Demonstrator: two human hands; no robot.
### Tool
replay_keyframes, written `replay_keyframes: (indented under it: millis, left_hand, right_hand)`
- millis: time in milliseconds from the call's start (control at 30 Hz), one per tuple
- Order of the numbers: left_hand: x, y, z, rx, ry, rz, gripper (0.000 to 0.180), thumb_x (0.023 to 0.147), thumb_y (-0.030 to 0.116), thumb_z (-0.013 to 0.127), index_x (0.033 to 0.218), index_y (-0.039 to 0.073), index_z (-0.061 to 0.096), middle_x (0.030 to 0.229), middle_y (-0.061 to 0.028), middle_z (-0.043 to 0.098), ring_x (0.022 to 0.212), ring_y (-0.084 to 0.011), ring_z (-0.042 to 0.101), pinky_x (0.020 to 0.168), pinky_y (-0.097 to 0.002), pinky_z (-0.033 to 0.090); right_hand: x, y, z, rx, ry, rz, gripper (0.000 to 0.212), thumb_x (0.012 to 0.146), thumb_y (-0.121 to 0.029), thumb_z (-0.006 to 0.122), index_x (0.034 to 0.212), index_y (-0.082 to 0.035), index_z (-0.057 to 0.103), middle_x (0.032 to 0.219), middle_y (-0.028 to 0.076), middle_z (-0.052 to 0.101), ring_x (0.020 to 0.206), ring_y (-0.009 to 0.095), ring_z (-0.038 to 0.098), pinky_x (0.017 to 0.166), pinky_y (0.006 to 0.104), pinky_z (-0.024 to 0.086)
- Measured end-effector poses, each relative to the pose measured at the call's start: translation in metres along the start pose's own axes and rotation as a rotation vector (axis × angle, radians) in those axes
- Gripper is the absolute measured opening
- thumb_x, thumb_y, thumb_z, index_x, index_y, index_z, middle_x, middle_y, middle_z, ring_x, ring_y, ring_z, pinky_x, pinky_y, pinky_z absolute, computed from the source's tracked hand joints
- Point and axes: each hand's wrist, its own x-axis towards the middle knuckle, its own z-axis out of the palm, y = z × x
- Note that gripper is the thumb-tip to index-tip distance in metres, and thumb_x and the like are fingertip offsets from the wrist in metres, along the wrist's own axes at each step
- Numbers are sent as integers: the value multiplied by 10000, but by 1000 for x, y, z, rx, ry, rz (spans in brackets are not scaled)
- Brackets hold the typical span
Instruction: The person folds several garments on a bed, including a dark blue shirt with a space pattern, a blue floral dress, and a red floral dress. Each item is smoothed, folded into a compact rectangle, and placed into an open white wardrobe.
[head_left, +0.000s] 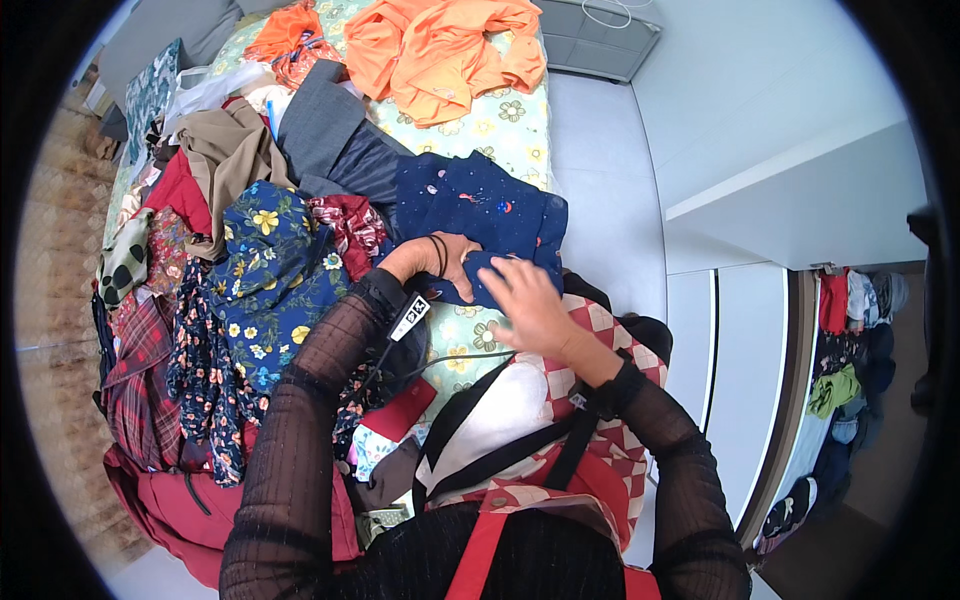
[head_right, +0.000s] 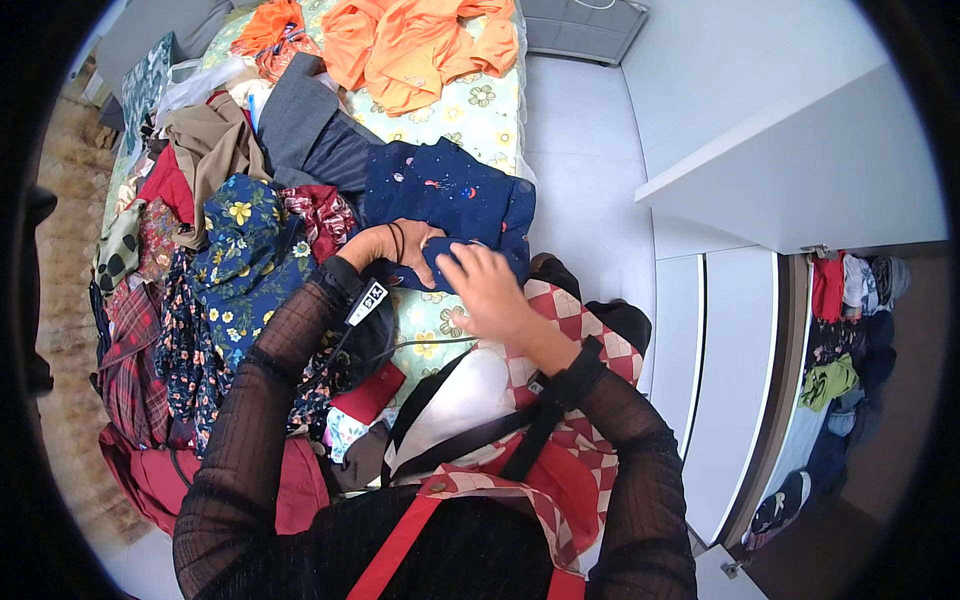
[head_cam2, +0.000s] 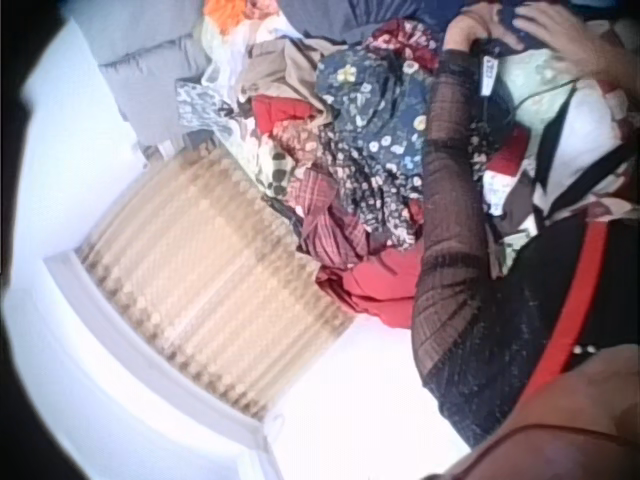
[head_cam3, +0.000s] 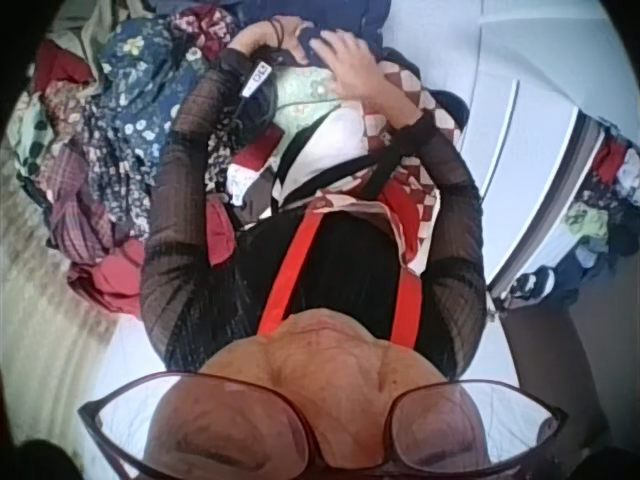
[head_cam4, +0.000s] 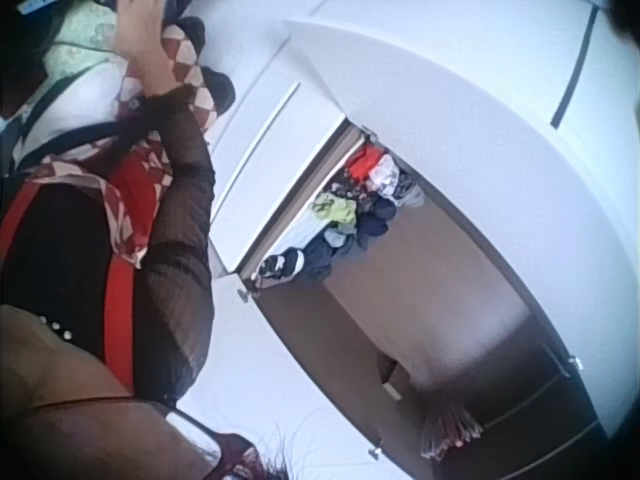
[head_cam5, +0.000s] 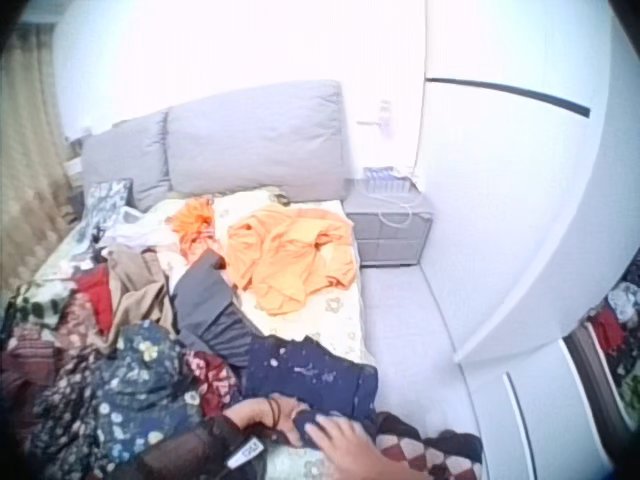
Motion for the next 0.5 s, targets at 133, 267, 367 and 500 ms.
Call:
replay_keyframes:
  millis: [133, 267, 367, 500]
  left_hand:
    - [19, -17, 4, -166, -228, -85, 900, 510, 453, 842, 1173, -92, 570, 1121, -201, 639, 1013, -315, 613, 861, -348, 484]
    - [20, -13, -3, -144, -361, -166, 948, 511, 522, 829, 1183, -92, 567, 1138, -210, 628, 1043, -323, 600, 869, -343, 474]
    - [-4, 5, 0, -190, -174, -189, 885, 511, 550, 834, 1168, 0, 607, 1118, -166, 633, 1057, -305, 590, 862, -374, 463]
    - [-43, 31, 30, 219, 620, -179, 667, 589, 501, 788, 1132, 147, 631, 1159, -87, 578, 1179, -258, 488, 1023, -437, 334]
  right_hand:
    - [0, -11, 24, -218, -64, 43, 652, 724, -162, 659, 1333, -79, 439, 1210, 158, 489, 1002, 286, 498, 825, 402, 440]
    - [4, 1, 42, -148, -99, 94, 585, 760, -81, 595, 1327, -88, 449, 1038, 106, 534, 875, 252, 532, 744, 365, 505]
    - [6, 9, 38, -13, -179, 168, 586, 745, -113, 660, 1301, -102, 475, 974, 98, 545, 909, 270, 558, 747, 395, 522]
    - [29, 37, 31, 214, -335, 371, 643, 710, -230, 773, 1293, -163, 511, 996, 161, 609, 938, 326, 611, 820, 399, 496]
